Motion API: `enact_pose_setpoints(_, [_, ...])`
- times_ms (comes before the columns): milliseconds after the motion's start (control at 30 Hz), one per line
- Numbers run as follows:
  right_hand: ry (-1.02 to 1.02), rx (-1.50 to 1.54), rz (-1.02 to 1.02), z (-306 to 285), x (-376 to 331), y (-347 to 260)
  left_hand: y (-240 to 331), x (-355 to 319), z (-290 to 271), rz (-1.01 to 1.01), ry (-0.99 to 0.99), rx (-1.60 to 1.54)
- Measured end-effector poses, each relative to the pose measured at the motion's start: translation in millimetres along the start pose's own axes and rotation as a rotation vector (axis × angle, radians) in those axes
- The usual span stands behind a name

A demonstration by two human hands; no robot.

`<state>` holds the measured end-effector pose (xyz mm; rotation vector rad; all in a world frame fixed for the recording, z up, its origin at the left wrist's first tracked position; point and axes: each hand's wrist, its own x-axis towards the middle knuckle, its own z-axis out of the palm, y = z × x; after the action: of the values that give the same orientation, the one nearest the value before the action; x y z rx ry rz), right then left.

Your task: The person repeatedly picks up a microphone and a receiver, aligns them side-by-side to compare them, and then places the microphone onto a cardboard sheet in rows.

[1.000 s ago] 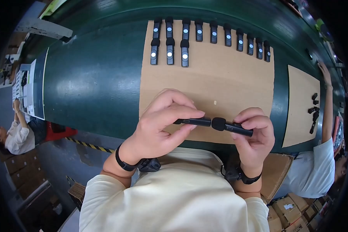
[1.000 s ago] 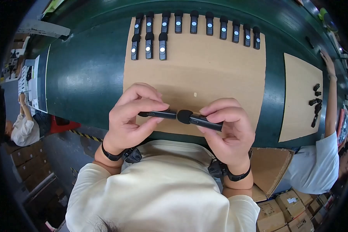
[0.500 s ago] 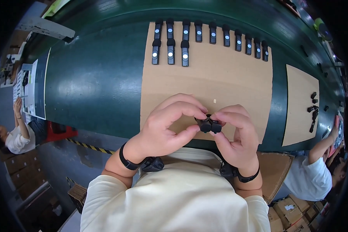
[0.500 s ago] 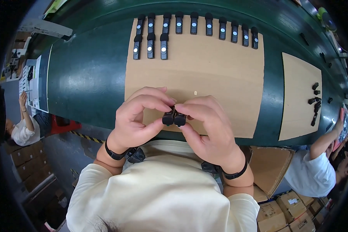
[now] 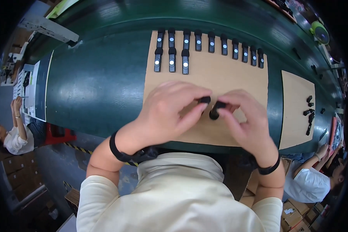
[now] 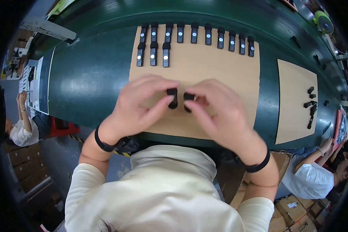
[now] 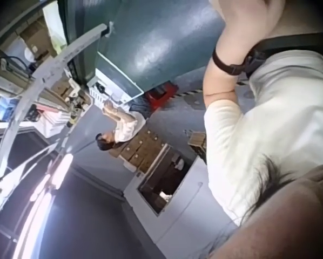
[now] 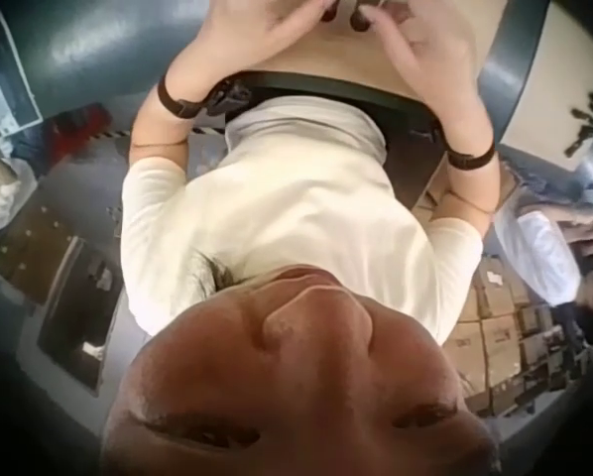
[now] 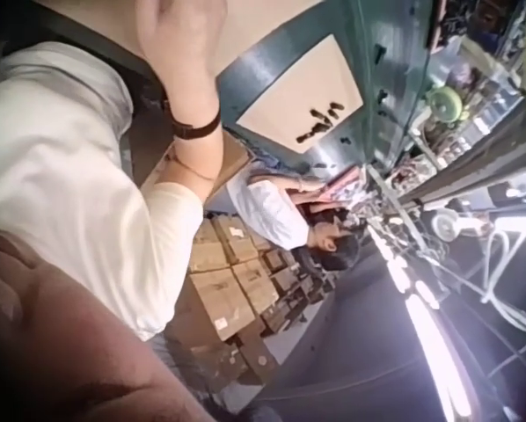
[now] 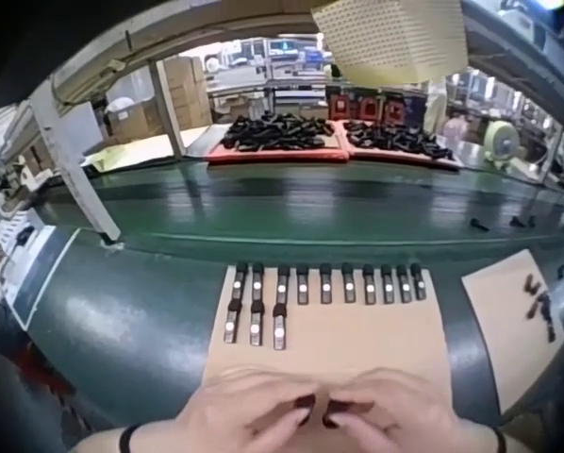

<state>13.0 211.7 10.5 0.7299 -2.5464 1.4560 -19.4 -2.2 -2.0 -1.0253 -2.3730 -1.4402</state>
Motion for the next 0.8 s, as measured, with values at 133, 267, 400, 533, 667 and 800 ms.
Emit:
enact_pose_setpoints(133, [-0.016,-0.179,-0.021,-12.7,30.1,24.8,-16.2,23.2,-2.3,-0.005,-0.039,0.171])
enact_pose_setpoints(267, [0.019,-0.334,-0.108,-7.6,43.2,47.8,-37.1,36.2,9.4,0.168,-0.036,0.413])
enact_pose_setpoints(400, [-0.031,-0.474,-0.180,4.7,39.0,60.7,-47.5,30.4,18.6,0.324,-0.110,0.592])
enact_pose_setpoints(533, [-0.112,-0.518,-0.171,11.8,31.2,62.0,-53.0,21.9,21.1,0.357,-0.189,0.633])
enact_pose_setpoints(667, [-0.131,-0.548,-0.178,12.1,35.7,65.9,-57.9,23.8,20.4,0.329,-0.192,0.646])
enact_pose_setpoints(800, [-0.107,-0.536,-0.167,14.1,43.8,74.7,-62.6,29.3,23.1,0.311,-0.148,0.657])
